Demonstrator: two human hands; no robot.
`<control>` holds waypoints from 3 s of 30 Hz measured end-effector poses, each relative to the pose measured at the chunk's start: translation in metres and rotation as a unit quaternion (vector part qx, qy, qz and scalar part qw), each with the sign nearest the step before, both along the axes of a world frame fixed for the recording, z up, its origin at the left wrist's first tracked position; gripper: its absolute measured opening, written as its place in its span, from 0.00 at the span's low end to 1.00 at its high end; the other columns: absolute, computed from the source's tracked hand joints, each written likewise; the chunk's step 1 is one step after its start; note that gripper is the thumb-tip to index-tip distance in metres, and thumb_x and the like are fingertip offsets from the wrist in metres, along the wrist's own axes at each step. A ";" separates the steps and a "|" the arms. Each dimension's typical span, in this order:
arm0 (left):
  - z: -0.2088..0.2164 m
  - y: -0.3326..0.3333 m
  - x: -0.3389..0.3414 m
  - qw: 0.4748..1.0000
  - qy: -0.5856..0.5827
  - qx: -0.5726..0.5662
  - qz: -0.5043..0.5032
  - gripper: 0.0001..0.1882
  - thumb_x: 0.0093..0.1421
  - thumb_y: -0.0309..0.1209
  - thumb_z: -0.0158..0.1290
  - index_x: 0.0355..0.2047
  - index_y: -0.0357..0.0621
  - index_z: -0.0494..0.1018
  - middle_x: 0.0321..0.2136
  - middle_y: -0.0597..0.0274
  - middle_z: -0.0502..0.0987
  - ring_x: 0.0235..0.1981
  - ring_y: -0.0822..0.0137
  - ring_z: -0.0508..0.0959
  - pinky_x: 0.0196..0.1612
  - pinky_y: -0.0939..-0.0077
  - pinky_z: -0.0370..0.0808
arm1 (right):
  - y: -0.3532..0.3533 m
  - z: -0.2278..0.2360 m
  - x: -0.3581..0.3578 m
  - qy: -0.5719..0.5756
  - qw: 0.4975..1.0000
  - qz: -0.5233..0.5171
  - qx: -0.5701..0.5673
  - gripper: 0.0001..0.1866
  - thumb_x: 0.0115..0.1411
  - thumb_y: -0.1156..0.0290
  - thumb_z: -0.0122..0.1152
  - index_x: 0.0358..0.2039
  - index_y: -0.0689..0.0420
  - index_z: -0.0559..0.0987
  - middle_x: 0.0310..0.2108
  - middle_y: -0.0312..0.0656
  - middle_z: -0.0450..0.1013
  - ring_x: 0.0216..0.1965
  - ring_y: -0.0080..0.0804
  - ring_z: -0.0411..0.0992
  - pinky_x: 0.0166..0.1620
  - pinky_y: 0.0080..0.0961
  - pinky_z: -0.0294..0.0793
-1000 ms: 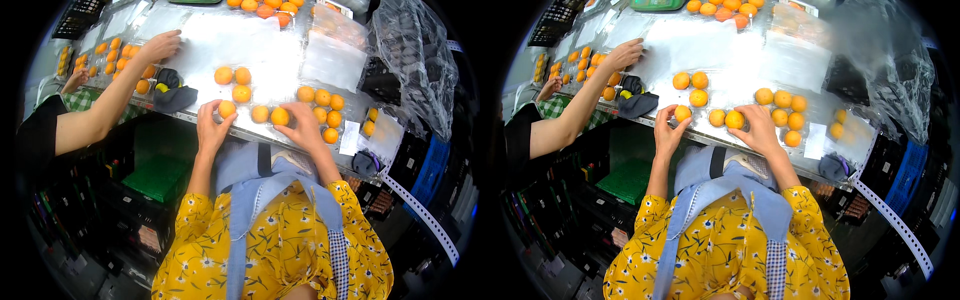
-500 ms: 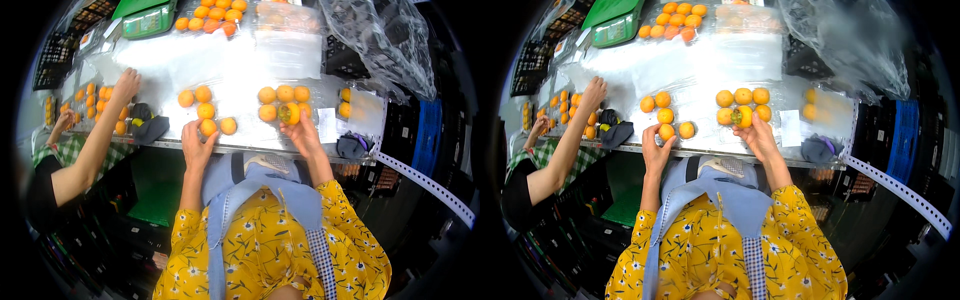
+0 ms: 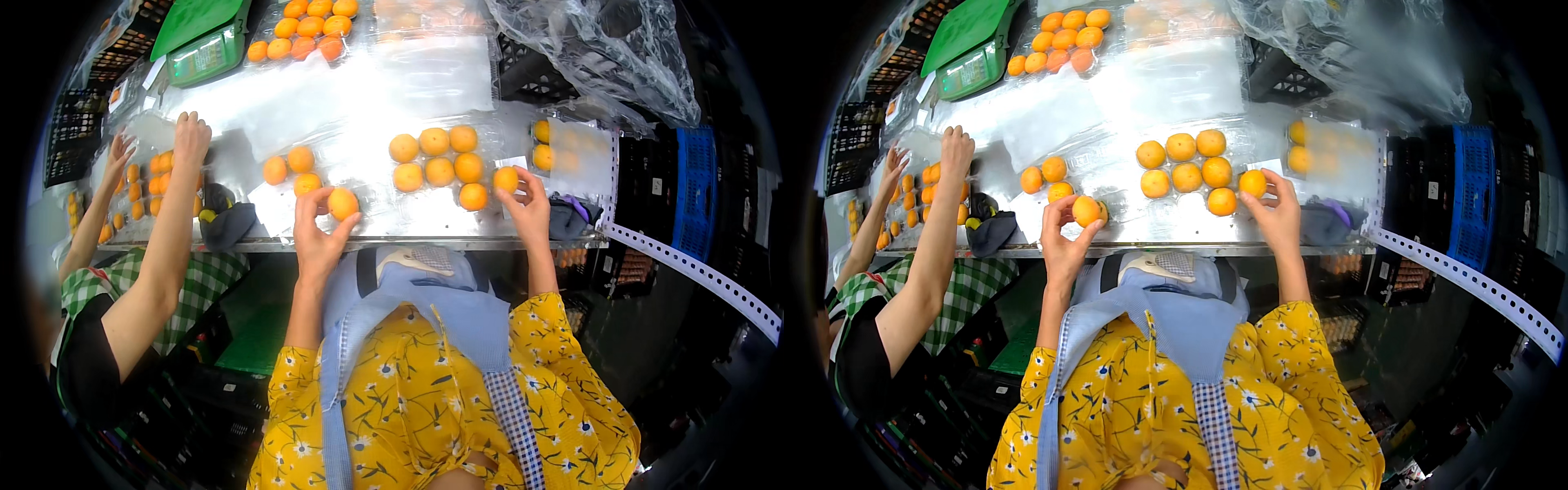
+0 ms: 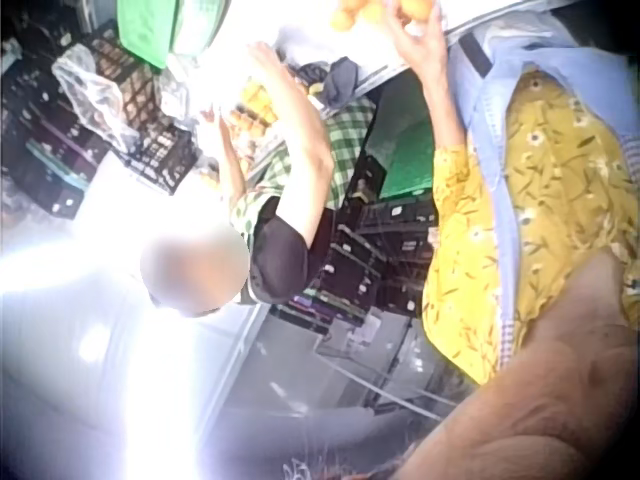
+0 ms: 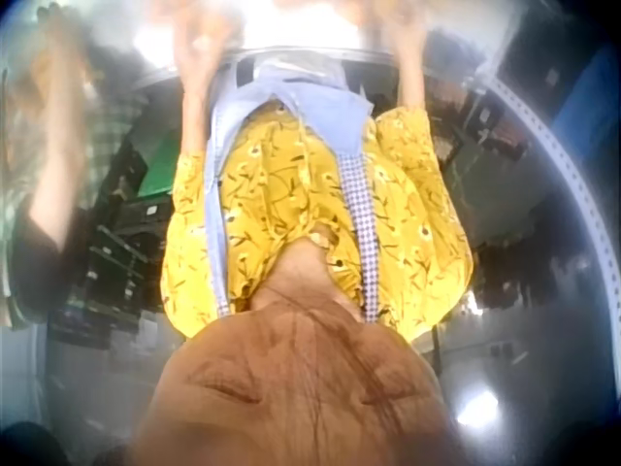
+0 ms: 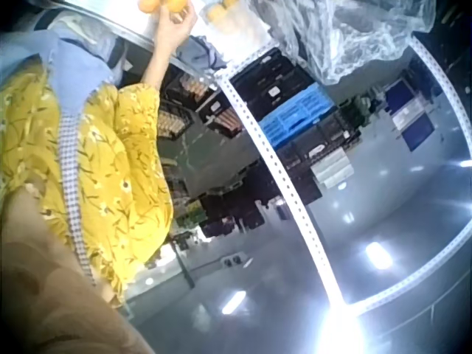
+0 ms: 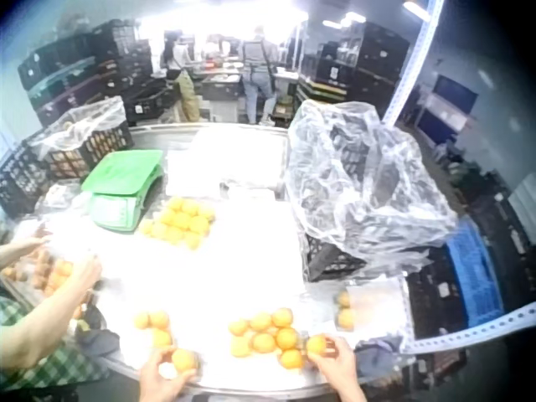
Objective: The person places small orange fruits into plastic containers by hand, seals the containers, and stacks them into black crates.
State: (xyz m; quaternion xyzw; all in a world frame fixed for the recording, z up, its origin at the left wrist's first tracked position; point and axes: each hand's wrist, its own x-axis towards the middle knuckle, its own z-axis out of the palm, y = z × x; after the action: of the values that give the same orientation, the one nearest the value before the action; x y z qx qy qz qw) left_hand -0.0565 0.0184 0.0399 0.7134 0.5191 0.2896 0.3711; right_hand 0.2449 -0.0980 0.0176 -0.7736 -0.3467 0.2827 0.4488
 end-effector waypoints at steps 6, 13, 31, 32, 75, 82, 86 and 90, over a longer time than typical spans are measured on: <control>0.000 -0.010 0.022 0.998 -0.022 -0.014 -0.064 0.24 0.39 0.26 0.63 0.38 0.40 0.67 0.34 0.57 0.69 0.33 0.62 0.70 0.38 0.74 0.69 | -0.011 0.000 0.001 -0.225 0.972 0.056 -0.043 0.25 0.42 0.62 0.68 0.40 0.59 0.74 0.35 0.43 0.70 0.36 0.35 0.71 0.38 0.27 0.69; -0.005 -0.017 0.028 0.994 -0.014 -0.010 -0.103 0.26 0.38 0.24 0.63 0.40 0.39 0.67 0.35 0.59 0.69 0.33 0.67 0.71 0.38 0.76 0.70 | -0.018 -0.007 0.002 -0.306 0.949 0.056 -0.039 0.24 0.41 0.60 0.68 0.38 0.58 0.75 0.33 0.43 0.70 0.35 0.40 0.69 0.39 0.30 0.68; -0.002 -0.018 0.037 0.985 -0.032 -0.043 -0.163 0.24 0.40 0.27 0.63 0.39 0.42 0.67 0.34 0.59 0.68 0.33 0.64 0.72 0.35 0.75 0.72 | -0.020 -0.006 0.012 -0.292 0.942 0.165 -0.016 0.24 0.45 0.69 0.61 0.46 0.54 0.71 0.41 0.44 0.67 0.44 0.41 0.64 0.46 0.32 0.62; -0.002 -0.018 0.037 0.985 -0.029 -0.044 -0.166 0.24 0.40 0.27 0.63 0.39 0.42 0.67 0.34 0.59 0.68 0.33 0.64 0.71 0.34 0.75 0.71 | -0.019 -0.004 0.012 -0.299 0.936 0.186 -0.017 0.25 0.44 0.70 0.60 0.46 0.54 0.71 0.41 0.44 0.66 0.44 0.41 0.64 0.47 0.32 0.62; -0.032 -0.009 0.068 0.966 0.059 0.048 -0.245 0.25 0.40 0.32 0.64 0.39 0.41 0.66 0.31 0.57 0.69 0.24 0.63 0.74 0.26 0.75 0.72 | 0.021 -0.010 -0.041 -0.307 0.927 0.203 0.074 0.18 0.45 0.67 0.62 0.37 0.58 0.73 0.36 0.41 0.67 0.39 0.39 0.64 0.43 0.32 0.61; -0.003 -0.004 0.078 0.858 -0.196 -0.455 -0.139 0.19 0.53 0.40 0.56 0.36 0.38 0.64 0.31 0.63 0.70 0.26 0.76 0.72 0.22 0.82 0.73 | 0.031 0.029 -0.064 0.020 0.960 0.269 0.070 0.27 0.44 0.69 0.66 0.46 0.56 0.70 0.40 0.39 0.67 0.37 0.30 0.66 0.39 0.22 0.66; 0.000 -0.005 0.075 0.812 -0.242 -0.522 -0.098 0.20 0.57 0.42 0.50 0.40 0.38 0.63 0.32 0.59 0.70 0.26 0.73 0.73 0.22 0.81 0.74 | 0.033 0.027 -0.070 0.075 0.956 0.279 0.054 0.26 0.45 0.71 0.65 0.47 0.57 0.70 0.41 0.39 0.69 0.37 0.25 0.67 0.40 0.19 0.67; 0.015 -0.004 0.070 0.725 -0.333 -0.598 -0.079 0.23 0.60 0.45 0.43 0.45 0.37 0.61 0.34 0.55 0.70 0.28 0.67 0.75 0.24 0.80 0.75 | 0.032 0.025 -0.068 0.276 0.933 0.223 0.060 0.23 0.50 0.71 0.61 0.48 0.59 0.70 0.41 0.38 0.70 0.37 0.22 0.67 0.41 0.20 0.67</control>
State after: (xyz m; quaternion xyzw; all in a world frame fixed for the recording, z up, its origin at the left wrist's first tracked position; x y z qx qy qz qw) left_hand 0.0136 0.0143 0.0546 0.2402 0.3699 0.1080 0.8910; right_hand 0.1771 -0.0663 0.0425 -0.5391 -0.3892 0.5571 0.4976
